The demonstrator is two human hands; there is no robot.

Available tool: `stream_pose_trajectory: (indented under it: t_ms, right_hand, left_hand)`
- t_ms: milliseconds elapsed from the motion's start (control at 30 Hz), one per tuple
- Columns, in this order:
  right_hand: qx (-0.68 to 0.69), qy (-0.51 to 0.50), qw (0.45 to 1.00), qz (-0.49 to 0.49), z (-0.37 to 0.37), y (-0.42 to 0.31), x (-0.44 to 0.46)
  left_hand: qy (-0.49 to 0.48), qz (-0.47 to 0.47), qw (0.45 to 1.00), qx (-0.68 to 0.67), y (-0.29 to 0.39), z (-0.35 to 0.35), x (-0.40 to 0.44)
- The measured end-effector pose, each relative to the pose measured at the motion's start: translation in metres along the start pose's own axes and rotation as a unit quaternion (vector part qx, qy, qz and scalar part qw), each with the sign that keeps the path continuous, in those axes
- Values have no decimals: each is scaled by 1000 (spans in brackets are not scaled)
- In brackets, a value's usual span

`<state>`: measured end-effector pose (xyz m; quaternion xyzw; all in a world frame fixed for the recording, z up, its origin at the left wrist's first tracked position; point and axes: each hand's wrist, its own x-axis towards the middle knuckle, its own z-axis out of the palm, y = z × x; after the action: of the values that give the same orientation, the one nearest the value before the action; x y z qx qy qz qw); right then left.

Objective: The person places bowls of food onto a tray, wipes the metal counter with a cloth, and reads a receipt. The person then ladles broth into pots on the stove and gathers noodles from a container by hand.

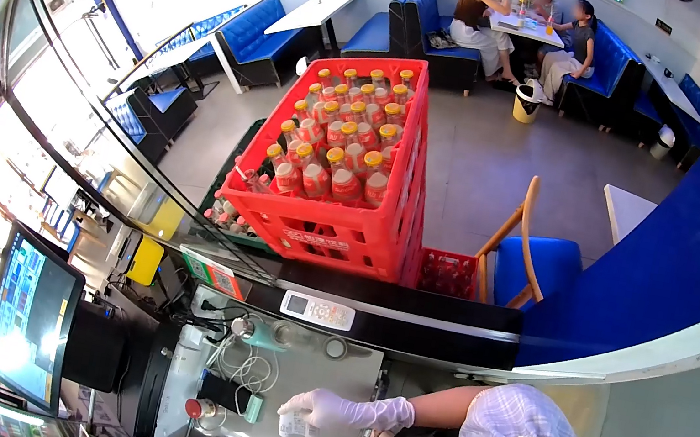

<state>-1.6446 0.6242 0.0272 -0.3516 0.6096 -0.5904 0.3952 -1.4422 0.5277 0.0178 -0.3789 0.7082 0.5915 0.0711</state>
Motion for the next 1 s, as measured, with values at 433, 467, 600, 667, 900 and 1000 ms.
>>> stream_pose_trajectory:
  t_ms: [433,467,600,667,900,1000]
  right_hand:
    - [7,32,999,-24,5,3,-5]
    - [9,29,999,-25,7,4,-4]
    - [6,-13,1000,10,12,-6,2]
    - [-2,-34,999,8,17,-4,4]
    - [52,-103,992,47,35,-25,-9]
    - [17,-109,994,12,41,-13,-12]
  left_hand:
    - [1,16,995,-95,18,-13,13]
    - [11,18,993,-115,17,-14,12]
    - [56,22,972,-226,9,-20,9]
    - [73,26,954,-291,4,-23,7]
    - [96,47,886,-451,-19,-29,-3]
    - [95,55,867,-485,-19,-29,-7]
